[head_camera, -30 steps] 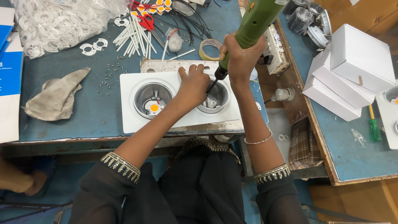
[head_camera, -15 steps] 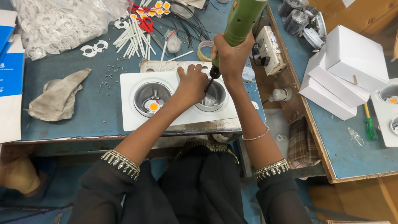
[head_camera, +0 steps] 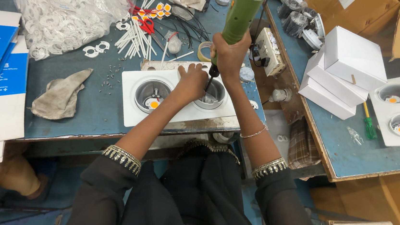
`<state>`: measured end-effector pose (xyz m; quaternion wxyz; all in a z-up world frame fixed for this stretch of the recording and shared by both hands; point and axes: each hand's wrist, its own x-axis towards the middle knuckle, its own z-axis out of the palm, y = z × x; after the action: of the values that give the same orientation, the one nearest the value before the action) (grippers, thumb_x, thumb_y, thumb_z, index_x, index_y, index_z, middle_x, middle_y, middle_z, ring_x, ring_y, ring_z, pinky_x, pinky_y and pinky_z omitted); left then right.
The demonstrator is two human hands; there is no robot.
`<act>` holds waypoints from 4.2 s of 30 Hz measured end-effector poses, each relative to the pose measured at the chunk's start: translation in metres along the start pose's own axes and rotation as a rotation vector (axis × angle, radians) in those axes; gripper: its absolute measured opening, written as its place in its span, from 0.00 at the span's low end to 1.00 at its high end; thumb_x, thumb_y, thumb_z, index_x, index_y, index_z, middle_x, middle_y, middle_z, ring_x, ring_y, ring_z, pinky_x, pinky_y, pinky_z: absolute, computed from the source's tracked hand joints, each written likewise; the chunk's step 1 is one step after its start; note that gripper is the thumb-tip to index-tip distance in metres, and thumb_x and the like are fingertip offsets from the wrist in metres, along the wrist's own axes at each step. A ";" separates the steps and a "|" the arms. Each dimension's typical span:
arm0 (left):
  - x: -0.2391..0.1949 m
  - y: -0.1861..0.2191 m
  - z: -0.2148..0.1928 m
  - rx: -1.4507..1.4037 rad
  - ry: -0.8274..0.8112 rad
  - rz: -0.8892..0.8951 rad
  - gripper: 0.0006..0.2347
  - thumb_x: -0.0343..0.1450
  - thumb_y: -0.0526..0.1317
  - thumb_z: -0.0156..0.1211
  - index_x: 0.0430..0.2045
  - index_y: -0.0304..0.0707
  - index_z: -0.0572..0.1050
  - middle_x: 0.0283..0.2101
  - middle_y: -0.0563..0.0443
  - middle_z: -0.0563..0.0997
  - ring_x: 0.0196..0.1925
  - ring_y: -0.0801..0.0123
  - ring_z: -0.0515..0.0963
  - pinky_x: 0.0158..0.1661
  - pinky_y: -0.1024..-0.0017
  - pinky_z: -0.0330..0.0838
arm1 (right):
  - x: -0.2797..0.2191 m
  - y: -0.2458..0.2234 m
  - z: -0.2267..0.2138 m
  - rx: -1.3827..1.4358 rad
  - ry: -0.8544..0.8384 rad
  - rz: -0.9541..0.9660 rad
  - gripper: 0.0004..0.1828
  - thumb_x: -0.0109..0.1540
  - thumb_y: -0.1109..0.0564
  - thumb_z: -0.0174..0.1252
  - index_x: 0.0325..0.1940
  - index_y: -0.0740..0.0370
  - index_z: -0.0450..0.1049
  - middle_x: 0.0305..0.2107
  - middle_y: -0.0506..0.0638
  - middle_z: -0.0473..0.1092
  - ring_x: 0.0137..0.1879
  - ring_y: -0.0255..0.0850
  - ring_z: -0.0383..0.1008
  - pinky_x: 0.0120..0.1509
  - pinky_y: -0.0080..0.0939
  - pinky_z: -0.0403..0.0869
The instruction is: The person assembles an LED lighting fixture by inserting components into a white metal housing, connecting wires, and using an electric screwdriver to secure the internal parts.
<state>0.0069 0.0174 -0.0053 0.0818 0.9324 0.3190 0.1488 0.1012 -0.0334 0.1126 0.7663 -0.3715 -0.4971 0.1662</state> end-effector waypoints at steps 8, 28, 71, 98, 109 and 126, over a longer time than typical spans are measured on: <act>-0.004 0.000 -0.007 -0.036 -0.007 0.010 0.13 0.56 0.36 0.72 0.32 0.35 0.82 0.51 0.40 0.73 0.60 0.48 0.69 0.55 0.30 0.57 | 0.001 -0.002 -0.002 0.023 0.004 -0.016 0.12 0.57 0.71 0.56 0.42 0.68 0.62 0.20 0.49 0.66 0.18 0.37 0.68 0.21 0.38 0.68; 0.001 -0.003 -0.005 -0.041 -0.028 0.007 0.11 0.57 0.37 0.72 0.29 0.35 0.83 0.54 0.38 0.72 0.62 0.47 0.67 0.57 0.28 0.54 | 0.004 -0.002 -0.001 0.037 -0.002 -0.008 0.13 0.57 0.71 0.55 0.43 0.68 0.62 0.20 0.50 0.66 0.18 0.37 0.67 0.21 0.39 0.68; -0.001 -0.004 -0.003 -0.016 -0.051 0.030 0.09 0.61 0.36 0.69 0.32 0.35 0.82 0.60 0.34 0.68 0.67 0.44 0.63 0.58 0.25 0.51 | 0.005 0.001 -0.002 0.024 0.029 -0.001 0.12 0.57 0.71 0.57 0.40 0.68 0.62 0.20 0.49 0.66 0.17 0.36 0.67 0.20 0.37 0.67; -0.051 0.002 -0.046 -0.579 0.449 0.149 0.07 0.73 0.38 0.63 0.33 0.29 0.78 0.46 0.41 0.79 0.53 0.52 0.75 0.56 0.62 0.69 | 0.040 -0.073 -0.056 0.231 -0.201 0.160 0.12 0.59 0.64 0.62 0.35 0.61 0.64 0.18 0.48 0.63 0.19 0.36 0.64 0.25 0.39 0.70; -0.112 0.043 -0.088 -1.184 0.294 -0.085 0.08 0.75 0.39 0.59 0.37 0.30 0.79 0.28 0.52 0.83 0.30 0.80 0.79 0.32 0.79 0.71 | -0.003 -0.127 -0.110 0.160 -0.317 0.336 0.13 0.59 0.62 0.63 0.40 0.61 0.64 0.20 0.50 0.63 0.22 0.37 0.63 0.33 0.41 0.69; -0.162 0.077 -0.085 -1.355 0.316 -0.178 0.07 0.73 0.36 0.63 0.37 0.29 0.82 0.32 0.53 0.85 0.32 0.82 0.79 0.33 0.82 0.72 | -0.176 -0.122 -0.049 -0.051 -0.236 0.530 0.15 0.68 0.63 0.59 0.58 0.72 0.74 0.44 0.51 0.74 0.50 0.33 0.74 0.58 0.33 0.74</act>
<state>-0.0988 -0.1384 0.0574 0.6094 0.6136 0.2394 0.4413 0.0510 -0.2447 0.0791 0.6234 -0.4856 -0.4725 0.3903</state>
